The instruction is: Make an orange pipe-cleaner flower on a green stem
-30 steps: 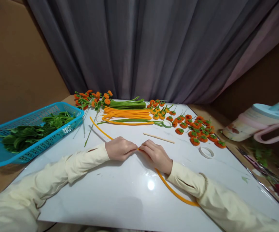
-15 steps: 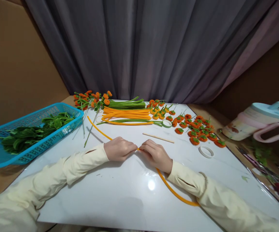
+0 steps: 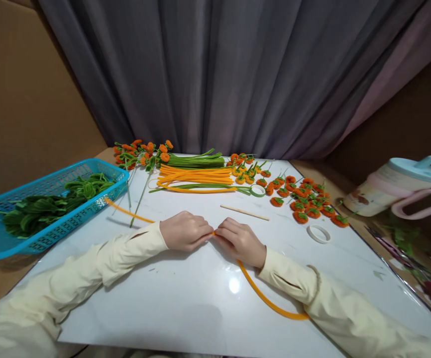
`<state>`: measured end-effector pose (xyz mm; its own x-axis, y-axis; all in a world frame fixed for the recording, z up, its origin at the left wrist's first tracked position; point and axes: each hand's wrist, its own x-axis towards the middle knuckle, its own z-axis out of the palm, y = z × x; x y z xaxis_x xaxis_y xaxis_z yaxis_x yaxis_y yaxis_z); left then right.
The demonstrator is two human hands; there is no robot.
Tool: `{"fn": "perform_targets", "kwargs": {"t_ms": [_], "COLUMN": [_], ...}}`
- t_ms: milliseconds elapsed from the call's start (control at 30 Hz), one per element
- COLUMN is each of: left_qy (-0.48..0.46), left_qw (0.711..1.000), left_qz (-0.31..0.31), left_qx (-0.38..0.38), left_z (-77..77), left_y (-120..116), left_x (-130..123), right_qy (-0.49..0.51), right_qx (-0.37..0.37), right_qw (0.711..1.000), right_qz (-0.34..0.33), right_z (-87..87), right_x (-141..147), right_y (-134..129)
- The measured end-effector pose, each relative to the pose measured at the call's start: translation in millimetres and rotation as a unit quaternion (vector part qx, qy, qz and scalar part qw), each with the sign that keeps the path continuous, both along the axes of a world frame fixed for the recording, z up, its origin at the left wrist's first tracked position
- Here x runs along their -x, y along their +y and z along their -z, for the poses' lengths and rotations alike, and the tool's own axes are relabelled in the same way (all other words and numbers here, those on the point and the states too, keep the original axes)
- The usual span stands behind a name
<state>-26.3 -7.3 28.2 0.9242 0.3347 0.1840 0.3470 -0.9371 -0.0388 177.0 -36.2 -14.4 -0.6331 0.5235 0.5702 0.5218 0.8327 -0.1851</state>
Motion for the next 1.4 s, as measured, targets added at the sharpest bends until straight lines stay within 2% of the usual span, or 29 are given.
{"fn": "perform_targets", "kwargs": {"t_ms": [467,633,800,1033,1400], "left_qy": [-0.006,0.021,0.021,-0.003,-0.007], "left_qw": [1.000,0.999,0.997,0.991,0.991], "left_qz": [0.001,-0.003,-0.036,-0.048,-0.052], "left_qx": [0.017,0.038,0.070,0.127,0.124], "left_z": [6.4,5.6,3.9,4.0,5.2], "left_y": [-2.0,1.9,6.9,7.1,5.0], "left_x": [-2.2,0.3,2.7,1.7,1.2], "right_qy": [-0.040,-0.014,0.043,0.033,0.036], "right_qx": [-0.064,-0.045,-0.005,-0.027,-0.061], "right_qw": [0.997,0.999,0.998,0.999,0.997], "right_qz": [0.006,0.016,0.038,0.031,0.018], "right_z": [-1.4,1.6,2.9,2.5,-0.6], "right_x": [0.5,0.8,2.6,0.6,-0.2], "right_y": [-3.4,-2.6,-2.2,-2.9,-3.9]}}
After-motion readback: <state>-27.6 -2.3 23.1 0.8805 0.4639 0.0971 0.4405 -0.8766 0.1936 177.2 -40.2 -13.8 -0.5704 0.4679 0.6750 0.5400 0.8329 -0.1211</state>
